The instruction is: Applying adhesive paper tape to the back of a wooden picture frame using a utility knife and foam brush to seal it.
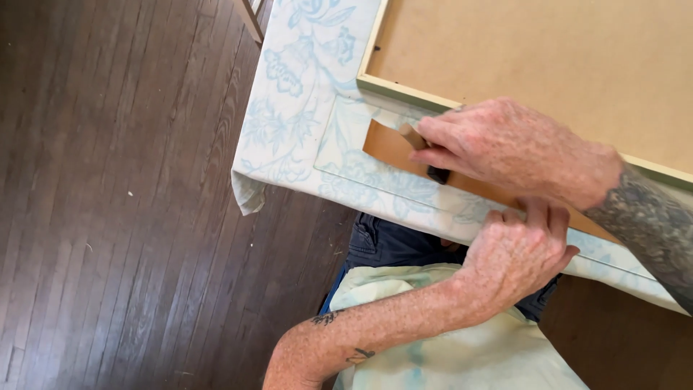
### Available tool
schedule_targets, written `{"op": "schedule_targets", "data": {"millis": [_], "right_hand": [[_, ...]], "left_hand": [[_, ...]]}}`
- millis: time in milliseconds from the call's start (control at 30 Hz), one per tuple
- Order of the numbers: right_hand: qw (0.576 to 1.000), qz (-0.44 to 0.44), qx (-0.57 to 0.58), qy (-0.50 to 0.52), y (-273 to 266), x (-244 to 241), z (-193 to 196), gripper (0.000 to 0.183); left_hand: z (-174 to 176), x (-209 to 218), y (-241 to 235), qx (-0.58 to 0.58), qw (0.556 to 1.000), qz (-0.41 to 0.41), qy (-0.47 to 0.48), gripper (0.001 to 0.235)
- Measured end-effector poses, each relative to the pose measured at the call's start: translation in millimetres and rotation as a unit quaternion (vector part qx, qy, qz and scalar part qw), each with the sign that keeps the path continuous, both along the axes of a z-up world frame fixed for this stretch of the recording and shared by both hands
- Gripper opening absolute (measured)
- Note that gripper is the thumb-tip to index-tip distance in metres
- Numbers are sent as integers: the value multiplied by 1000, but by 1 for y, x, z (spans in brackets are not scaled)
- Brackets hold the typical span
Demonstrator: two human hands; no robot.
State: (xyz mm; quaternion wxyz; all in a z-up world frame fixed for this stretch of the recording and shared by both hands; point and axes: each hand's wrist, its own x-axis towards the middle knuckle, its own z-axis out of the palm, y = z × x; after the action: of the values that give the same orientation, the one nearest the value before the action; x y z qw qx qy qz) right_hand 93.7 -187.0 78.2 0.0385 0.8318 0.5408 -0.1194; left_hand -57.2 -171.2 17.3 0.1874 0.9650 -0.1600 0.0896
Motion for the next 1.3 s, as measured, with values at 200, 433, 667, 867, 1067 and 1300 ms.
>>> {"op": "schedule_targets", "data": {"millis": [200, 433, 667, 867, 1067, 1300], "right_hand": [[994, 21, 109, -1, 52, 18, -11, 36], [965, 47, 252, 50, 84, 25, -10, 27], [993, -40, 82, 70, 10, 18, 42, 24], [997, -16, 19, 71, 26, 18, 7, 27], [974, 42, 218, 48, 76, 39, -25, 31], [989, 16, 136, 53, 22, 16, 19, 28]], "left_hand": [[-9, -4, 0, -3, 998, 10, -60, 63], [-21, -8, -4, -41, 996, 1, -76, 25], [-8, -6, 3, 16, 997, 21, -74, 73], [-4, -5, 7, 19, 998, 5, -56, 70], [-5, -4, 6, 12, 999, -3, -43, 66], [-6, -8, 6, 33, 998, 10, -52, 72]]}}
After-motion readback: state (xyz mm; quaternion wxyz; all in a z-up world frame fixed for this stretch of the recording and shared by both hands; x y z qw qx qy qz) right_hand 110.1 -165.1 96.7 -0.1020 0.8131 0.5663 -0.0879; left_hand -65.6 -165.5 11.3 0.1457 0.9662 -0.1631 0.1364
